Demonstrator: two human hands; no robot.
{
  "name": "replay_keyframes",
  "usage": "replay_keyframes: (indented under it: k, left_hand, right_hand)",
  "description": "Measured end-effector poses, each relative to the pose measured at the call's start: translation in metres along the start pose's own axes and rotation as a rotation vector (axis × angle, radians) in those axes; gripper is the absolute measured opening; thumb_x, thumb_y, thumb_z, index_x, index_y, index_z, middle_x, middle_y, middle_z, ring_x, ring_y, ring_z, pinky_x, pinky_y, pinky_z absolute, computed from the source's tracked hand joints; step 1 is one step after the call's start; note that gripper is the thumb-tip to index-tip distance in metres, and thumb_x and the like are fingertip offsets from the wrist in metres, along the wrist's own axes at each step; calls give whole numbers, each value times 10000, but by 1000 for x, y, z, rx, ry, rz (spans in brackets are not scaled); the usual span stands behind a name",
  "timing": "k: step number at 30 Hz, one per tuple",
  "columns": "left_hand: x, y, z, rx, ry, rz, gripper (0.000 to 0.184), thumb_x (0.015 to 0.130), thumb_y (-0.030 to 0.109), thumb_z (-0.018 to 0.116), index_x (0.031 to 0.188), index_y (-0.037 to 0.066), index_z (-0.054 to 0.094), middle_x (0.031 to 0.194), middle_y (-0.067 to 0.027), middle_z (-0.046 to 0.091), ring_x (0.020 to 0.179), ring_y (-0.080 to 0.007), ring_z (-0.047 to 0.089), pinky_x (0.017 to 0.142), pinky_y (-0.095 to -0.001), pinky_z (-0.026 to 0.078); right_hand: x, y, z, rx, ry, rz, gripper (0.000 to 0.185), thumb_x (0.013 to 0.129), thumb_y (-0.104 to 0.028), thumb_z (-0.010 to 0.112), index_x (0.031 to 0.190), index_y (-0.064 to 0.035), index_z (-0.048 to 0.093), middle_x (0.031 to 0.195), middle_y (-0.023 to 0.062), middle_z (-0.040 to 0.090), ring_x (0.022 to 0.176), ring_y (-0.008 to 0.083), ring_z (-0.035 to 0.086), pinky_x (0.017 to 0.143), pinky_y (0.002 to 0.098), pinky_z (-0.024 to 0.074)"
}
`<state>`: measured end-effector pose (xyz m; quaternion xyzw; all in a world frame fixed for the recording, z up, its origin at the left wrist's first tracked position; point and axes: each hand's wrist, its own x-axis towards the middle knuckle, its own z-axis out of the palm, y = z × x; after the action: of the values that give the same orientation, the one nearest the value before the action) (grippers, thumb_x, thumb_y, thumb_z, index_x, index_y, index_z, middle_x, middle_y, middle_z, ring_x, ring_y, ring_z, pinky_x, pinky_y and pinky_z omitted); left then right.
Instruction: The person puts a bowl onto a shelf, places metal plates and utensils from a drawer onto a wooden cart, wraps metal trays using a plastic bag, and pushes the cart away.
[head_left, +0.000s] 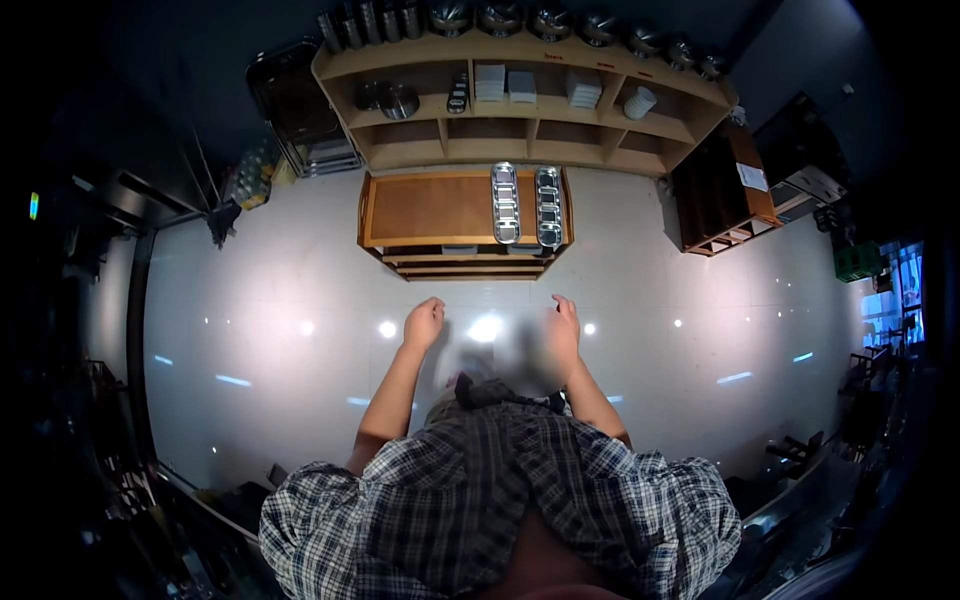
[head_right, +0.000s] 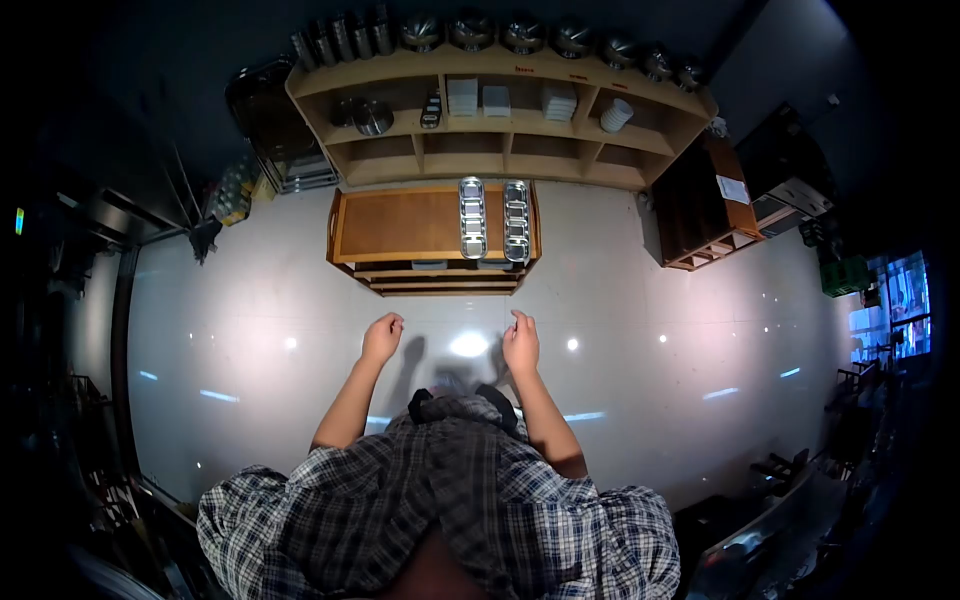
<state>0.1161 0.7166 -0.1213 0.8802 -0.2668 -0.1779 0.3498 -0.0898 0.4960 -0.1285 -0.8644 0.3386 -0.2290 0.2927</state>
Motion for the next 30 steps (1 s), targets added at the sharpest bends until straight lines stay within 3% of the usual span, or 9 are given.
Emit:
replay_keyframes:
  k: [2,5,7,11,13,21,29,30]
  left_hand:
    - [9,18,19,-10,29,10,126,838,140,517,884,76,615,851,-144,639,786,-335,606,686,-409,483]
    - [23,42,48,31,88,-10,119,832,135,523,881,73,612,859,-146,634,786,-342,600,688,-417,479]
    - [27,55,69,-16,79,-32,121,829,133,527,886,71,613,886,-151,632,804,-347,596,704,-418,479]
    - [15,72,98,-68,137,-91,122,829,135,528,887,73,615,883,-165,626,819,-353,592,729,-422,477]
    - [4,72,101,-75,205,-55,127,838,130,514,891,66,610,864,-173,621,813,-356,590,729,-428,475]
    - [-25,18,58,-115,433,72,134,790,68,525,900,56,601,854,-159,612,812,-360,577,736,-421,473]
    - [-88,-105,-38,-62,328,-59,138,750,67,579,885,73,608,896,-131,614,869,-333,574,766,-410,470]
    - [-95,-118,-55,-63,335,-49,130,744,58,587,870,73,611,883,-130,615,862,-332,578,761,-409,473]
  right_hand:
    - [18,16,-19,-3,1,-71,328,784,-27,531,1107,-83,530,914,130,533,769,300,572,688,407,474]
    - [46,33,-46,45,-97,93,332,779,-20,532,1105,-87,528,926,134,532,782,309,571,693,411,473]
    - [61,72,-43,-53,-79,-124,332,774,-14,533,1097,-88,529,933,138,533,795,323,572,694,419,472]
    - [85,100,-40,-83,-164,-224,328,771,-13,529,1091,-87,529,975,147,546,791,340,574,690,426,473]
    - [95,90,-41,-32,-203,-145,319,757,-42,544,1075,-73,543,971,143,564,774,288,571,671,398,466]
    - [80,17,5,-6,-289,-176,319,746,7,513,1053,-67,551,847,157,572,695,299,570,646,410,464]
    - [-22,-88,106,63,-308,-135,341,727,11,511,1056,-66,555,779,154,550,643,273,544,623,388,458]
    - [-35,-108,112,19,-396,-66,346,731,-7,506,1065,-82,551,883,162,578,718,310,579,668,417,473]
